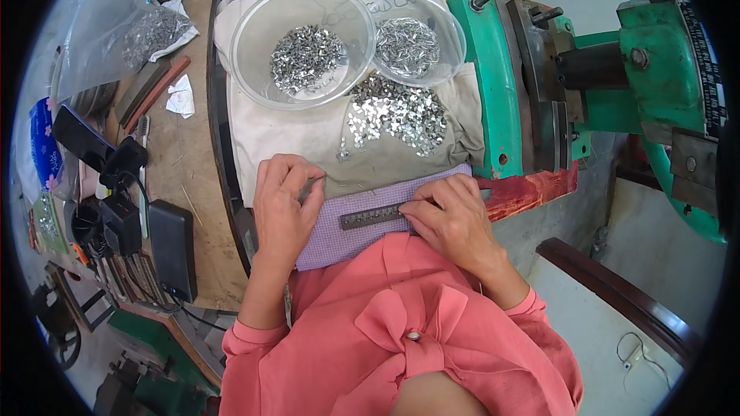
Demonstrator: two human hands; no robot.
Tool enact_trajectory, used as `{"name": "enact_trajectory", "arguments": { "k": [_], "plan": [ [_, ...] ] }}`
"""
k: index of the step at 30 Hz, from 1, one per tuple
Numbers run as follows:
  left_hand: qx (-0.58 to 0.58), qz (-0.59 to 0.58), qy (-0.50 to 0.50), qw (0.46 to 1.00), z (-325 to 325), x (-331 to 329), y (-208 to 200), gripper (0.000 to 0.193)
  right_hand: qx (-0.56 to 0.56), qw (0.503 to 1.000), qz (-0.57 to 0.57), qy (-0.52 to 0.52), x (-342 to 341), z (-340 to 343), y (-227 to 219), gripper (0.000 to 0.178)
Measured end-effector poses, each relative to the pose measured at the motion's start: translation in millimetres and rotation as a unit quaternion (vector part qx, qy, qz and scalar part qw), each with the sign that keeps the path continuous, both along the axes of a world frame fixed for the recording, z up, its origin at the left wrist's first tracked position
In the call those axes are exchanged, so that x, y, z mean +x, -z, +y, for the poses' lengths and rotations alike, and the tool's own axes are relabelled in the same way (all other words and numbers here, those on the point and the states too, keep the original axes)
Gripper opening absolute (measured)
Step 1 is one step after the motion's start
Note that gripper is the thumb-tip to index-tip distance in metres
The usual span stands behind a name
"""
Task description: The person picks small silver metal pieces from a container and places them into slots on a long metal strip. They repeatedly pick up pieces and insert them into the strip, occasionally adjusting the strip's position on the workbench.
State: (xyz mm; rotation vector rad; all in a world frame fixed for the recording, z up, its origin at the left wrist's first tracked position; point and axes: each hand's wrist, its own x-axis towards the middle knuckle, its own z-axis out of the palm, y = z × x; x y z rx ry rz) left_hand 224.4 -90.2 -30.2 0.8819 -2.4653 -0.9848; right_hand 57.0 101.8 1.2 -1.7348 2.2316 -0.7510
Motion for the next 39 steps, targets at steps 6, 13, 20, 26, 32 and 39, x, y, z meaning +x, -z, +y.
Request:
{"name": "enact_trajectory", "arguments": {
  "k": [6,13,20,26,32,39],
  "plan": [
    [0.017,-0.007,0.056,0.998,-8.6,2.4,-3.1,0.018,0.000,1.000,-0.009,-0.017,-1.8,0.8,4.2,0.016],
    [0.003,-0.026,0.069,0.997,-11.2,1.7,-4.4,0.016,-0.005,1.000,-0.020,-0.018,-2.4,-1.8,3.6,0.015],
    [-0.037,-0.021,0.070,0.997,-10.5,-0.2,-2.9,0.018,-0.019,0.999,-0.022,-0.034,-7.6,-26.8,11.0,0.013],
    [-0.052,-0.024,0.076,0.995,-9.8,2.3,-1.6,0.019,0.017,0.999,-0.011,-0.029,2.3,-46.7,15.3,0.013],
    [-0.051,-0.010,0.075,0.996,-8.6,2.4,-0.3,0.019,0.045,0.996,0.052,-0.059,10.4,-52.6,13.8,0.010],
    [-0.019,0.037,0.066,0.997,10.6,11.6,-1.8,0.019,0.051,0.992,0.071,-0.091,4.5,-55.6,16.0,0.009]
  ]
}}
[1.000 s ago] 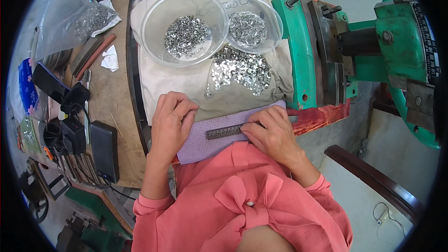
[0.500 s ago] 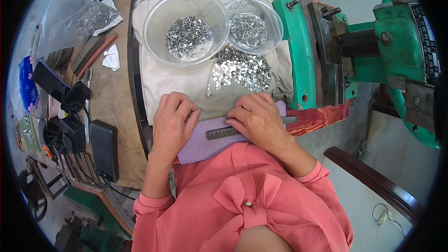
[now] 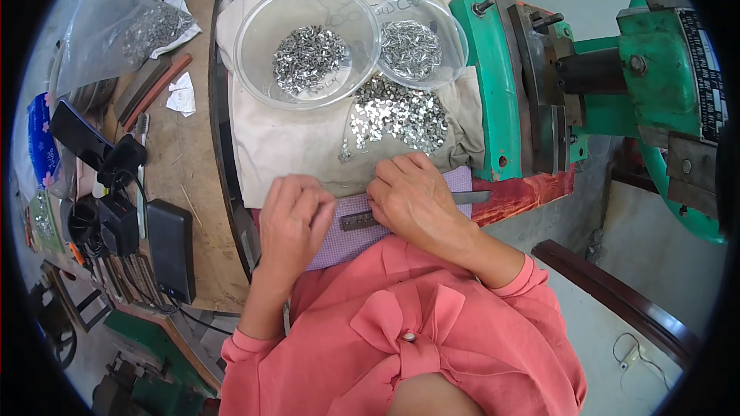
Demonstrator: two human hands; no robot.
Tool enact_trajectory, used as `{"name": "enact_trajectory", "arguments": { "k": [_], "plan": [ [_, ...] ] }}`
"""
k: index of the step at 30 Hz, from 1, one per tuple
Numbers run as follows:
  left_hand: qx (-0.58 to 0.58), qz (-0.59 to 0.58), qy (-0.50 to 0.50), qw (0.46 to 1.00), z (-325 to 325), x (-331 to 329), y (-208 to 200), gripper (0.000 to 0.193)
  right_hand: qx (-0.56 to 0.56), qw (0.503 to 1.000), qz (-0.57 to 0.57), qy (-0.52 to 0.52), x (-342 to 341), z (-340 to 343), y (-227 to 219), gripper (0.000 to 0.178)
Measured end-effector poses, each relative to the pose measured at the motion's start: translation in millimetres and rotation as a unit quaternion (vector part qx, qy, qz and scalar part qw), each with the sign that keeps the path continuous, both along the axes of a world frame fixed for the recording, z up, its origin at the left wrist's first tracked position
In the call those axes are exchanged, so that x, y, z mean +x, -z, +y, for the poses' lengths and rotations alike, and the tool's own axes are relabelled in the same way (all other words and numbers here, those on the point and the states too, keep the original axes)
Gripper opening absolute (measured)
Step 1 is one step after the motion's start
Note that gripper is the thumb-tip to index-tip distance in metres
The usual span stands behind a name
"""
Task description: The person picks small silver metal pieces from a container and places them into slots on a long metal strip. They repeatedly pick up pieces and insert them into the strip, occasionally adjusting the strip's position on the workbench.
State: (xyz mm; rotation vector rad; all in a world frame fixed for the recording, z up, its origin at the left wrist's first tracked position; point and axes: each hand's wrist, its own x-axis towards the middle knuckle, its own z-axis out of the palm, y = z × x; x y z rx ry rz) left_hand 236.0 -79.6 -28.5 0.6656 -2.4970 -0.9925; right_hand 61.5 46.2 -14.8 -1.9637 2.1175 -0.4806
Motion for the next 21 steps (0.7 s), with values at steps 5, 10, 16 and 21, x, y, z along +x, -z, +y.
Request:
{"name": "enact_trajectory", "arguments": {
  "k": [5,10,16,21],
  "plan": [
    [0.027,0.057,0.018,0.998,32.4,10.7,8.1,0.019,0.001,1.000,0.024,-0.002,5.6,2.4,-5.3,0.007],
    [0.027,0.036,0.029,0.999,35.7,12.2,13.6,0.015,-0.010,1.000,0.023,-0.001,9.1,-5.1,-7.7,0.006],
    [0.034,0.023,0.020,0.999,37.5,15.2,12.7,0.014,0.006,1.000,-0.011,-0.011,3.9,-10.3,-9.8,0.010],
    [0.052,0.032,0.020,0.998,32.1,15.3,8.0,0.017,0.010,0.999,-0.036,-0.013,1.3,-10.8,-12.5,0.010]
  ]
}}
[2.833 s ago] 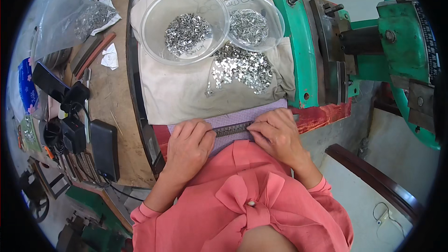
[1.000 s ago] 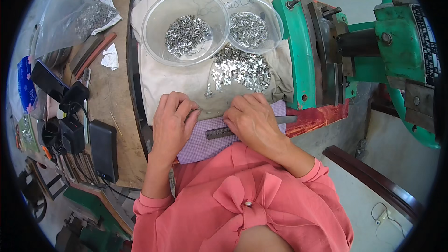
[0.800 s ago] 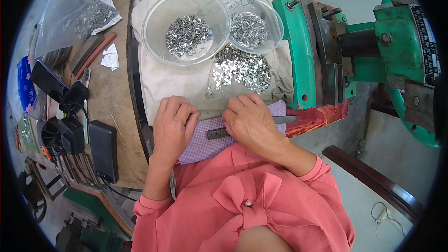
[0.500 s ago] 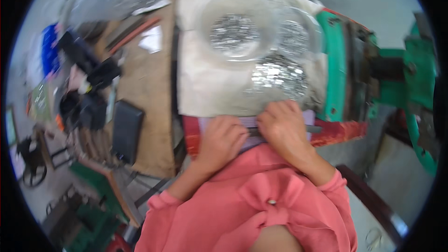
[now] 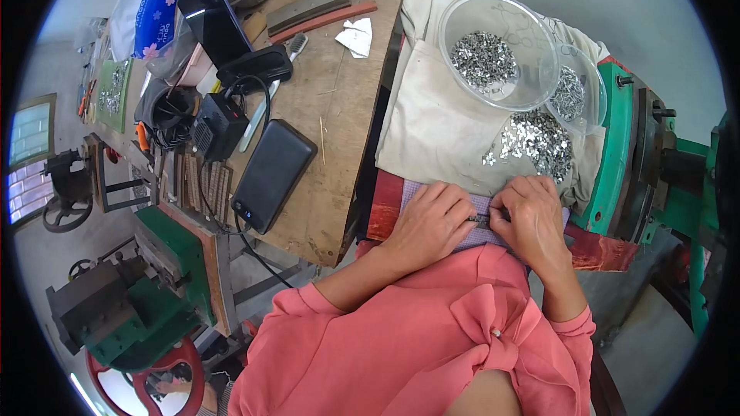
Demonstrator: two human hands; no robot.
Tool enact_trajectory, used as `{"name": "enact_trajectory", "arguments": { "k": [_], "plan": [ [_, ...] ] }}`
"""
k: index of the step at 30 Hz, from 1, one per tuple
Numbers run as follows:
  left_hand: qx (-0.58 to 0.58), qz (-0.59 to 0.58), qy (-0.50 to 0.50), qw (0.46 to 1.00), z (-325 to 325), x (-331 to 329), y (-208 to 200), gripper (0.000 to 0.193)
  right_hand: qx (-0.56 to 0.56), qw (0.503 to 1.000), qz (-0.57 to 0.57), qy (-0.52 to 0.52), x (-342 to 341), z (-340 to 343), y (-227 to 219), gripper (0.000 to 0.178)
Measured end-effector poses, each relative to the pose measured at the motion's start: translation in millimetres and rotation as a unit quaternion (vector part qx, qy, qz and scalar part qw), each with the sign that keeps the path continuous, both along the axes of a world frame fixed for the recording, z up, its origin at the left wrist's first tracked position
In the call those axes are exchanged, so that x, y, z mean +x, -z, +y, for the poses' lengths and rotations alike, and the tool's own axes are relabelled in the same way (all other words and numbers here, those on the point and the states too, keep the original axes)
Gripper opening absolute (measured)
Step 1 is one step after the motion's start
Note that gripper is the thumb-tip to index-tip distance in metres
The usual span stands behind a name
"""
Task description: The person picks small silver metal pieces from a container and places them into slots on a long metal strip. They repeatedly pick up pieces and insert them into the strip, occasionally adjusting the strip's position on the workbench.
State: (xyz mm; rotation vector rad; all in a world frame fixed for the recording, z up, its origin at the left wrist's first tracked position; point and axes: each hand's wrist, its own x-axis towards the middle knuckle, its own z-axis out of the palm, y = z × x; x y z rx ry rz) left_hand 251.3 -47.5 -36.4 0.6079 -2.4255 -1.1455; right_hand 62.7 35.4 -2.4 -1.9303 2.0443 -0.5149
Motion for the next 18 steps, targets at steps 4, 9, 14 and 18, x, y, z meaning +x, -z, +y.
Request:
{"name": "enact_trajectory", "arguments": {
  "k": [4,9,14,18],
  "plan": [
    [0.017,0.020,-0.029,0.999,-4.3,-2.0,3.1,0.019,-0.002,0.999,-0.023,0.028,-10.6,0.6,-12.0,0.012],
    [0.018,0.030,-0.047,0.998,-7.1,-2.0,4.8,0.021,-0.078,0.992,0.016,0.100,-41.6,-6.1,-32.2,0.013],
    [0.022,0.011,-0.024,0.999,-11.1,-5.2,3.1,0.021,-0.169,0.965,0.075,0.184,-73.1,-25.1,-34.3,0.012],
    [0.010,0.000,-0.006,1.000,-13.6,-8.6,-1.5,0.022,-0.163,0.970,0.098,0.150,-84.6,-25.3,-22.0,0.011]
  ]
}}
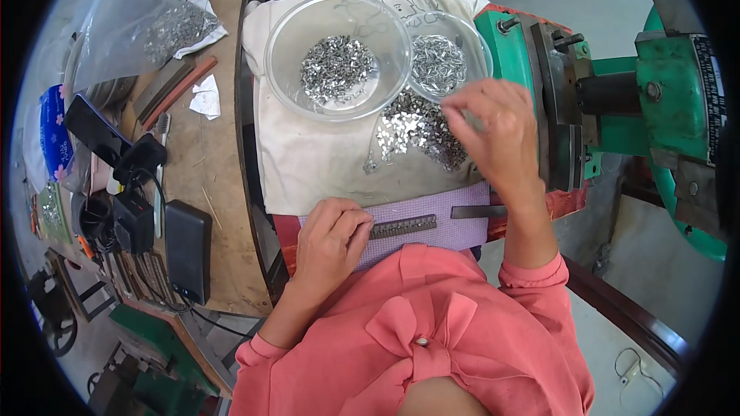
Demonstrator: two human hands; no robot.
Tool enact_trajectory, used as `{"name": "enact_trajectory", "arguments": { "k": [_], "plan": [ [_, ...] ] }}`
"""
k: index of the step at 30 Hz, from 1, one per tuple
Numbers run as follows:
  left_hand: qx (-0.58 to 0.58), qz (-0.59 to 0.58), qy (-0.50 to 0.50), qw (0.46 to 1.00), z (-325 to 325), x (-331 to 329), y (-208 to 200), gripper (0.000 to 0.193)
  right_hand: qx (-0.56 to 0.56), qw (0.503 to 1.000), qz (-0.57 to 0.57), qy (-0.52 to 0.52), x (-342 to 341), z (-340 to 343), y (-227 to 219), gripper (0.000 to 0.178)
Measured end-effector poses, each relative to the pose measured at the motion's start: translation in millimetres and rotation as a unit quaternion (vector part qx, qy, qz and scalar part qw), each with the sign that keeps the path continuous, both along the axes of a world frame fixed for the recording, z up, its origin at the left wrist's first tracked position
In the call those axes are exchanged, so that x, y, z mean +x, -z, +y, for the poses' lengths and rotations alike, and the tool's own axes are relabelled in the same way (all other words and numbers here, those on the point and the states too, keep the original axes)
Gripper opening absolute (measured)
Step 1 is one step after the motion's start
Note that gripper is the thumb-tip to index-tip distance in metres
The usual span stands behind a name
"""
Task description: The person picks small silver metal pieces from a container and places them into slots on a long metal strip. They repeatedly pick up pieces and insert them into the strip, occasionally adjusting the strip's position on the workbench.
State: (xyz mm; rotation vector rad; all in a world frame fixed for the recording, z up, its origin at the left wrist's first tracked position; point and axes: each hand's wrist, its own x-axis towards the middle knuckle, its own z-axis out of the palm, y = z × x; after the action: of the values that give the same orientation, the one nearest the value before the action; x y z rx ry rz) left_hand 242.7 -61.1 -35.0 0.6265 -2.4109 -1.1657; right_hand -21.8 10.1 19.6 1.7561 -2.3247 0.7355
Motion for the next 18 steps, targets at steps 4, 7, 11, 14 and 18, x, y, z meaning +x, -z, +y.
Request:
{"name": "enact_trajectory", "arguments": {
  "k": [4,7,11,14,18],
  "plan": [
    [-0.004,-0.016,0.009,1.000,3.5,3.9,-1.3,0.025,0.081,0.985,-0.131,-0.081,31.5,22.2,5.0,0.012],
    [-0.011,-0.027,0.022,0.999,7.2,3.0,-5.2,0.028,0.125,0.960,-0.221,-0.116,61.6,35.0,21.1,0.013],
    [-0.028,-0.029,0.040,0.998,10.5,0.4,-2.6,0.030,0.140,0.965,-0.187,-0.120,79.5,38.0,34.5,0.010],
    [-0.033,-0.029,0.053,0.998,12.0,-1.4,-0.9,0.031,0.153,0.967,-0.153,-0.133,82.8,37.0,36.8,0.008],
    [-0.023,-0.033,0.045,0.998,13.3,-3.3,-2.3,0.031,0.166,0.966,-0.133,-0.151,81.7,34.4,34.5,0.007]
  ]
}}
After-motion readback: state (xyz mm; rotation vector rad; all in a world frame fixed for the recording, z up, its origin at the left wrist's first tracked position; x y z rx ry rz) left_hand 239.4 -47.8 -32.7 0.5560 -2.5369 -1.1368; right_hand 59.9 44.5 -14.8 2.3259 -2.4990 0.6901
